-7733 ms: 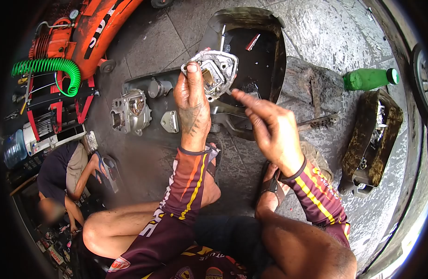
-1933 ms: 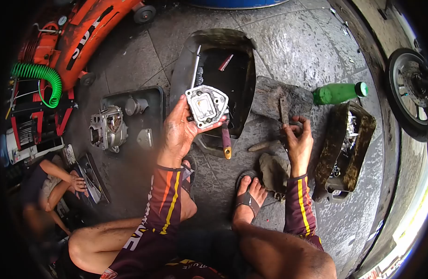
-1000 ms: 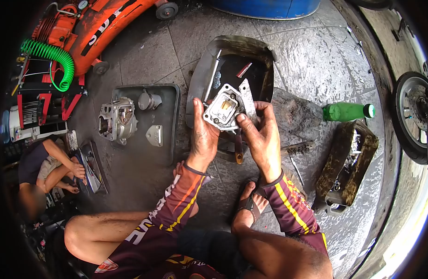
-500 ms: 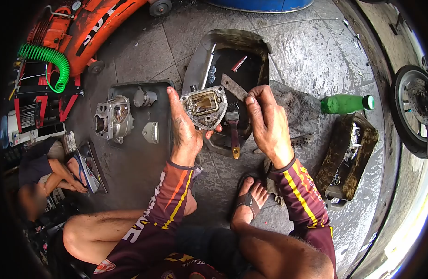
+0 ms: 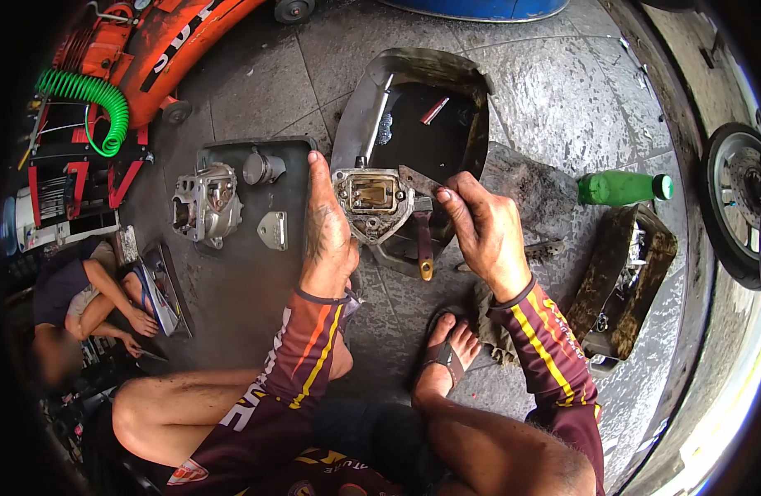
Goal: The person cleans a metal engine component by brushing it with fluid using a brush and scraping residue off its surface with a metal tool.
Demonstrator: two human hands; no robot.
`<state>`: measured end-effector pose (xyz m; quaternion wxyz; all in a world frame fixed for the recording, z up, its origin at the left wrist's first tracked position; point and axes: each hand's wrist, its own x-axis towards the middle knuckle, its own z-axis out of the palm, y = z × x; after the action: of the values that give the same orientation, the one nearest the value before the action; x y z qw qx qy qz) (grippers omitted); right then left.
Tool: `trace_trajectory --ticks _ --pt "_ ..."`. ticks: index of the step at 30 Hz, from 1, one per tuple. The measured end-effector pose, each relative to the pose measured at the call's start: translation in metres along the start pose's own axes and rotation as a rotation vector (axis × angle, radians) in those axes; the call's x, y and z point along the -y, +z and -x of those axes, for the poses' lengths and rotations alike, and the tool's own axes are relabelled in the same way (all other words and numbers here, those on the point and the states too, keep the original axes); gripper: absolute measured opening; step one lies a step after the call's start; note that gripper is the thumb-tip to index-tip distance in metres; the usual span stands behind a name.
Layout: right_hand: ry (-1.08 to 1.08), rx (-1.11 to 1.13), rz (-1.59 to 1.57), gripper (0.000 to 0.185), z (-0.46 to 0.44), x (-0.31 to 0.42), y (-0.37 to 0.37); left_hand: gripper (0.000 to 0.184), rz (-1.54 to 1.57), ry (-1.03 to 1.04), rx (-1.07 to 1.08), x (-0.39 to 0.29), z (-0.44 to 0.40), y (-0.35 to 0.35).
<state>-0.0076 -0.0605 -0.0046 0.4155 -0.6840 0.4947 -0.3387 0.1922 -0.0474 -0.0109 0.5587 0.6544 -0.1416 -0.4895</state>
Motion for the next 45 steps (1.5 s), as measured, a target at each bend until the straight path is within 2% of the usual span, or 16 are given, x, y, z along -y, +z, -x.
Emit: trace_trajectory --ticks 6,9,12,15,17,18,20,23,26,30,32,35,36,41,45 --pt "-0.004 -0.029 -0.033 0.019 0.016 0.004 0.009 0.090 -0.016 -0.038 0.037 -0.003 0.008 0.011" --pt "0.060 -0.160 -0.088 0.016 0.009 0.006 0.008 0.092 -0.042 0.056 0.064 0.004 0.002 0.008" --pt "-0.013 -0.148 -0.031 0.017 0.001 0.009 0.006 0.093 -0.058 0.105 0.049 -0.003 0.006 0.015" --pt "-0.041 -0.135 -0.023 0.016 0.000 0.008 0.010 0.093 -0.035 0.096 0.027 -0.006 0.008 0.016" --pt "-0.026 -0.120 0.023 0.017 0.002 0.008 0.011 0.087 0.041 -0.034 0.096 -0.009 0.010 0.012" --pt "-0.035 -0.123 0.027 0.019 0.004 0.008 0.013 0.087 0.039 -0.040 0.097 -0.008 0.014 0.013" --pt "-0.005 -0.111 0.014 0.019 0.008 0.008 0.013 0.080 0.027 -0.014 -0.040 -0.007 0.019 0.020" --pt "0.010 -0.102 -0.002 0.019 0.015 0.006 0.016 0.077 0.058 0.008 -0.038 0.011 0.005 0.004" --pt "0.041 -0.087 -0.003 0.017 0.024 0.009 0.023 0.078 0.058 -0.056 -0.001 -0.009 0.018 0.015" --pt "0.011 -0.146 -0.116 0.015 0.015 0.013 0.022 0.079 0.046 -0.041 0.086 -0.011 0.015 0.016" --pt "0.011 -0.154 -0.095 0.016 0.007 0.017 0.015 0.081 0.052 0.047 -0.005 -0.006 0.011 0.018" --pt "-0.034 -0.178 -0.033 0.016 0.001 0.014 0.013 0.084 0.009 0.084 0.065 -0.003 0.004 0.011" --pt "-0.039 -0.160 -0.009 0.016 0.001 0.013 0.013 0.083 0.035 -0.004 0.107 -0.022 0.020 0.023" --pt "0.007 -0.037 -0.011 0.016 0.019 0.012 0.017 0.081 0.035 -0.025 0.045 -0.017 0.016 0.017" --pt "0.003 -0.141 -0.069 0.016 0.015 0.019 0.016 0.080 0.036 -0.044 0.032 -0.022 0.022 0.023"
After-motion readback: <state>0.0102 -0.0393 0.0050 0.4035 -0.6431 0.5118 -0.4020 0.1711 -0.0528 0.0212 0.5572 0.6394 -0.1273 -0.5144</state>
